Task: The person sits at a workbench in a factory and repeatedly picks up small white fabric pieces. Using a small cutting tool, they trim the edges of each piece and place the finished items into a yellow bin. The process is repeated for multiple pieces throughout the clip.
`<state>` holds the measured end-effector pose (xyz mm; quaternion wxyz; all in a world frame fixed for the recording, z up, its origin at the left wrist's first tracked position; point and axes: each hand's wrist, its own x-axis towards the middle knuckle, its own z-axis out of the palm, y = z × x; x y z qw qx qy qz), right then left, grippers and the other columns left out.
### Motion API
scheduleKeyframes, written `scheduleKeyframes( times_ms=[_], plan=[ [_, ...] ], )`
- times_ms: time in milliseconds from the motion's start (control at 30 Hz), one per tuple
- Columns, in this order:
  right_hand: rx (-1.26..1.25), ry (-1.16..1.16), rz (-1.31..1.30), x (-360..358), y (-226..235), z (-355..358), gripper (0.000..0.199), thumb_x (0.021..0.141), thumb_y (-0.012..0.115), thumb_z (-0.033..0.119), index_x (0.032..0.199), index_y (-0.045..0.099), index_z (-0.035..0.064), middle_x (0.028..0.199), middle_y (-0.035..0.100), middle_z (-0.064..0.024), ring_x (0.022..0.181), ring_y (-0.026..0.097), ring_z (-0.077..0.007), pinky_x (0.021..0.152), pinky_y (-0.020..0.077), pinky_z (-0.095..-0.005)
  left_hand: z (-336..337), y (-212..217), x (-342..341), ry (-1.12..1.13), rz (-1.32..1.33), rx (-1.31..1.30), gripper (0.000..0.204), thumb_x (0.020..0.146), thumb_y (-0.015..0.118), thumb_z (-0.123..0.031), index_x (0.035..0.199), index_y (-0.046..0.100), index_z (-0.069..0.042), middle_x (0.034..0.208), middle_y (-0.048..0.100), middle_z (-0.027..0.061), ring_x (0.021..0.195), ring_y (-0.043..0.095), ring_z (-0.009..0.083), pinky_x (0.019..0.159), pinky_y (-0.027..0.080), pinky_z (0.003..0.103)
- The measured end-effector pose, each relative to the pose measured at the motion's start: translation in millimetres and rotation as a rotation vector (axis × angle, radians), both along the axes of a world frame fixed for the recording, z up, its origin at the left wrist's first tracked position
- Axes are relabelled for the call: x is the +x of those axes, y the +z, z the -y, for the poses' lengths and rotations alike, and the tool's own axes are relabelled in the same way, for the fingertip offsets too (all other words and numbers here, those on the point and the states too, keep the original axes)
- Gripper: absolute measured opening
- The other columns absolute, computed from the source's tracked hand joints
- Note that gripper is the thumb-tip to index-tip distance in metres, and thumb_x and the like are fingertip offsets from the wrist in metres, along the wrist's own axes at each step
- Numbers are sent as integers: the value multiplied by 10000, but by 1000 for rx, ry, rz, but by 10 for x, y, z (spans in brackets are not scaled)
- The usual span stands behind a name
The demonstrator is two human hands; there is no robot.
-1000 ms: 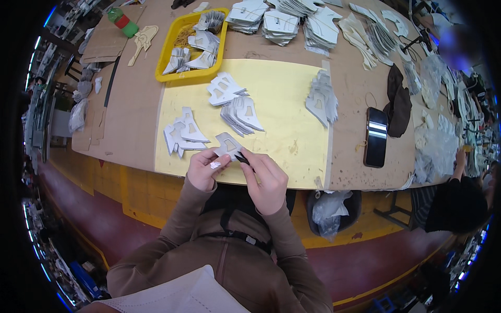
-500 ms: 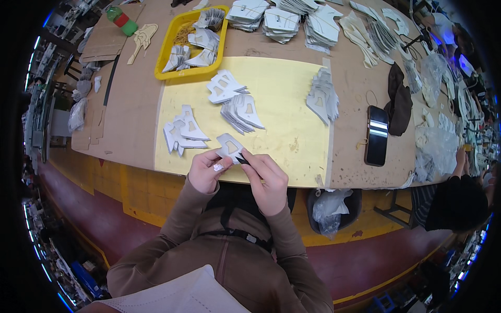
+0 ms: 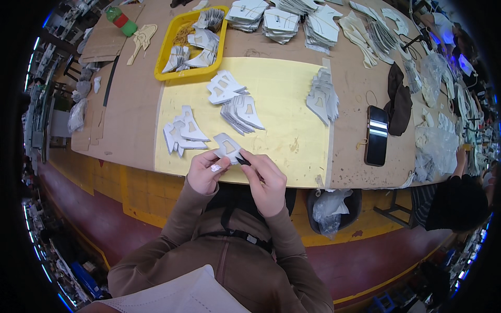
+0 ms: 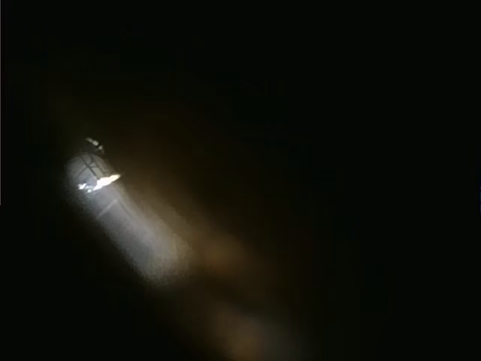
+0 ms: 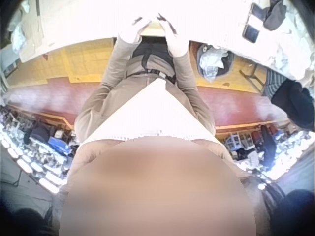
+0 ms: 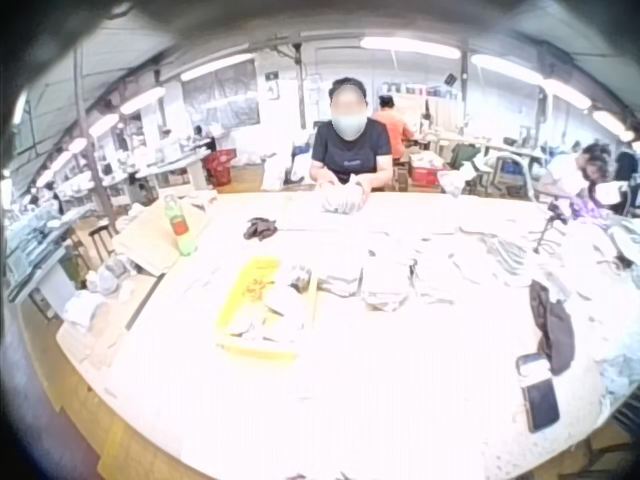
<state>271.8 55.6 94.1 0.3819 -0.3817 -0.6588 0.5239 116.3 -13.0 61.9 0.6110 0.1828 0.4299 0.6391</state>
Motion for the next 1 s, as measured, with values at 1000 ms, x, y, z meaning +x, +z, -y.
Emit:
scheduleKeyframes(
  times_ms=[1000],
  plan=[
    [268,-241,351,-310,-444,-654,339,827,676,94,1157,601,99,1073,572,-84,825,648,-275,685,539,-367,147,-259,-1128,239,-1200,-236,377,883,701,-87,1246,612,-41,652,392,-76,594,359,27,528,298,206]
  ],
)
